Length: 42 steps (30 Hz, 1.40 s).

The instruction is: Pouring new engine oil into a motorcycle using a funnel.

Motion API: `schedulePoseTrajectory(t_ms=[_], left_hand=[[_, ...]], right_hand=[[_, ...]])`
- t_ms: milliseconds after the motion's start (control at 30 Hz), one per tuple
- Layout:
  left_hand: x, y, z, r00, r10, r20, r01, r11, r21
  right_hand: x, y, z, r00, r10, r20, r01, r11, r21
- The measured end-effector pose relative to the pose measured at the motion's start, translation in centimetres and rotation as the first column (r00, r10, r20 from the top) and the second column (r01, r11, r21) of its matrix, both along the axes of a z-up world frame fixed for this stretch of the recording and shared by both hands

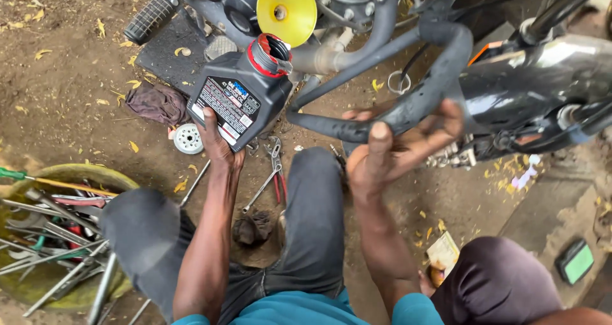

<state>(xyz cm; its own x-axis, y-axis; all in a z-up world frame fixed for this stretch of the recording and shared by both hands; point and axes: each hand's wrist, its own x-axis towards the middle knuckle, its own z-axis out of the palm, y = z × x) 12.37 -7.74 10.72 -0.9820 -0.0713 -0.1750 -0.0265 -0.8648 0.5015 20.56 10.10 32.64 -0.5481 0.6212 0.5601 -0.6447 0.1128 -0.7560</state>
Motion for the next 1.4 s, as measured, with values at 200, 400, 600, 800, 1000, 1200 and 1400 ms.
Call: schedulePoseTrajectory(t_ms=[200, 400, 600, 800, 1000, 1200, 1400], left_hand=[[-0.3, 0.8, 0.9, 0.995, 0.096, 0.039, -0.094, 0.995, -0.044], [0.5, 1.8, 0.1, 0.978, 0.204, -0.034, -0.204, 0.979, 0.015], [0.7, 2.8, 1.6, 0.961, 0.277, -0.005, -0.277, 0.961, -0.025], [0.4, 2.9, 1.1, 0.954, 0.298, -0.024, -0.299, 0.953, -0.053], [0.5, 2.3, 3.1, 0.969, 0.243, -0.031, -0.245, 0.968, -0.051], [0.2, 1.8, 1.8, 0.976, 0.216, 0.01, -0.216, 0.976, -0.026], [0.0, 1.2, 0.7, 0.979, 0.204, -0.022, -0.204, 0.978, -0.041]], right_hand=[[-0.3, 0.5, -3.1, 0.941, 0.338, 0.002, -0.335, 0.932, -0.138], [-0.9, 0.4, -2.3, 0.883, 0.469, 0.023, -0.464, 0.879, -0.109], [-1.0, 0.3, -2.5, 0.881, 0.473, 0.019, -0.47, 0.878, -0.097], [-1.0, 0.5, -3.4, 0.872, 0.49, -0.018, -0.488, 0.865, -0.119], [-2.7, 2.9, -6.4, 0.774, 0.631, -0.053, -0.613, 0.726, -0.31], [-7.5, 7.8, -12.3, 0.78, 0.368, 0.507, -0.349, 0.927, -0.136], [-9.1, 6.7, -9.3, 0.783, 0.327, 0.528, -0.432, 0.898, 0.084]])
